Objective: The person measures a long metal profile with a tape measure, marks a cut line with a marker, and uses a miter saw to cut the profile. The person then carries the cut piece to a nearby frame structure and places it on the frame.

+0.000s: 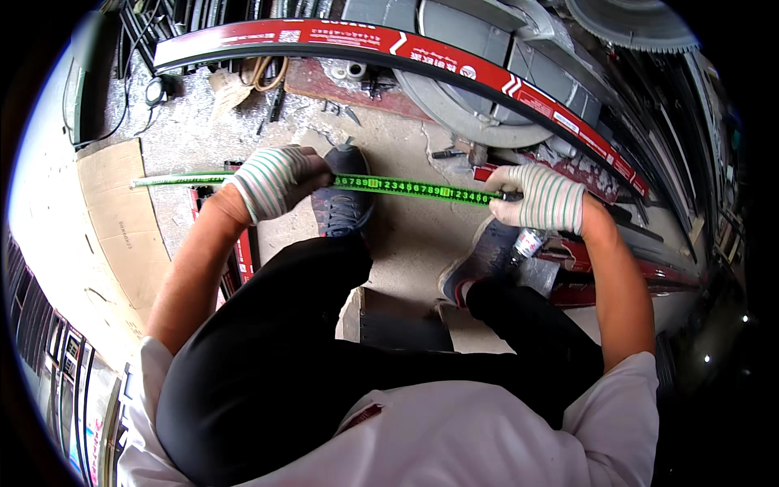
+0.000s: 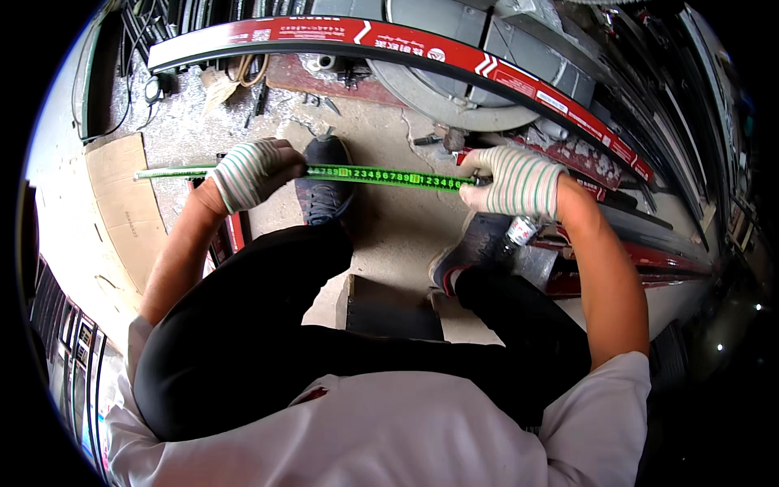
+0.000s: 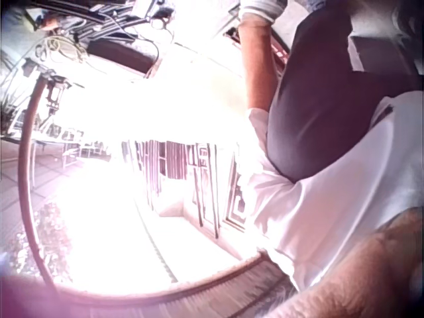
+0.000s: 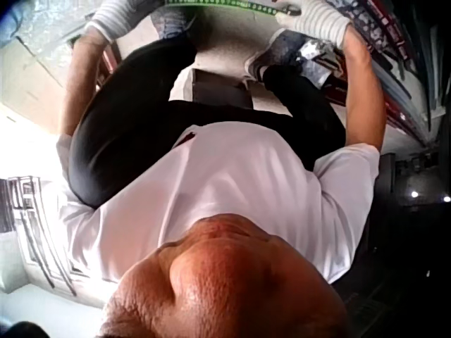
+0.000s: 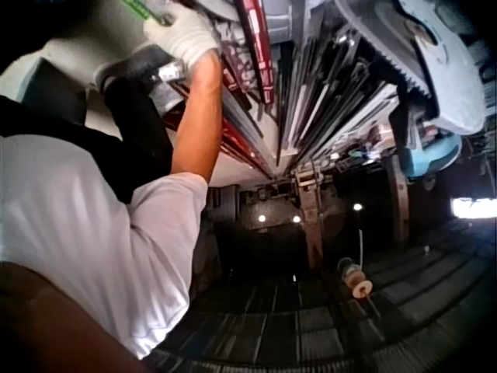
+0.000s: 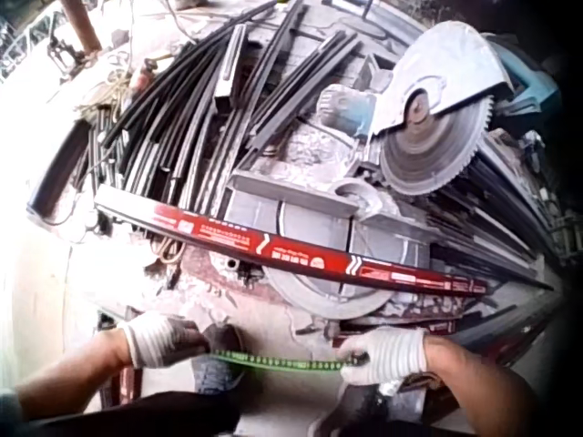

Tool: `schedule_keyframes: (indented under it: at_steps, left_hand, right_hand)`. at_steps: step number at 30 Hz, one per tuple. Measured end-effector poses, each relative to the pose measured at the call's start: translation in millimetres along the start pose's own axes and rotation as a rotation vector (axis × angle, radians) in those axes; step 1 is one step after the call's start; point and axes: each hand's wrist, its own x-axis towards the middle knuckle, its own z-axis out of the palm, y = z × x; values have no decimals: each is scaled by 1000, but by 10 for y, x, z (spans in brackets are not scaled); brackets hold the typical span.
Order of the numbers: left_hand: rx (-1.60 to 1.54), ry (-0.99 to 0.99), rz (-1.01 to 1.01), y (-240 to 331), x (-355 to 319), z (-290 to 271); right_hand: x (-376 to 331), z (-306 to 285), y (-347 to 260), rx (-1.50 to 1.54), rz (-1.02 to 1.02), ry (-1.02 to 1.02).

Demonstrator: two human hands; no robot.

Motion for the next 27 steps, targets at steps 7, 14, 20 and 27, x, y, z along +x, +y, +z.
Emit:
schedule_keyframes:
  at_steps: [7, 14, 20, 27]
  left_hand:
    - [-123, 54, -142, -33, -26, 5]
    - [-67, 123, -170, -20, 14, -50]
    - [-58, 165, -130, 35, 5, -131]
    - [-13, 174, -85, 103, 92, -178]
  right_hand:
    - [-47, -122, 75, 19, -97, 22]
    - [-62, -55, 180, 52, -153, 140]
    - [-46, 10, 129, 76, -164, 184]
    - [39, 171, 10, 16, -342, 329]
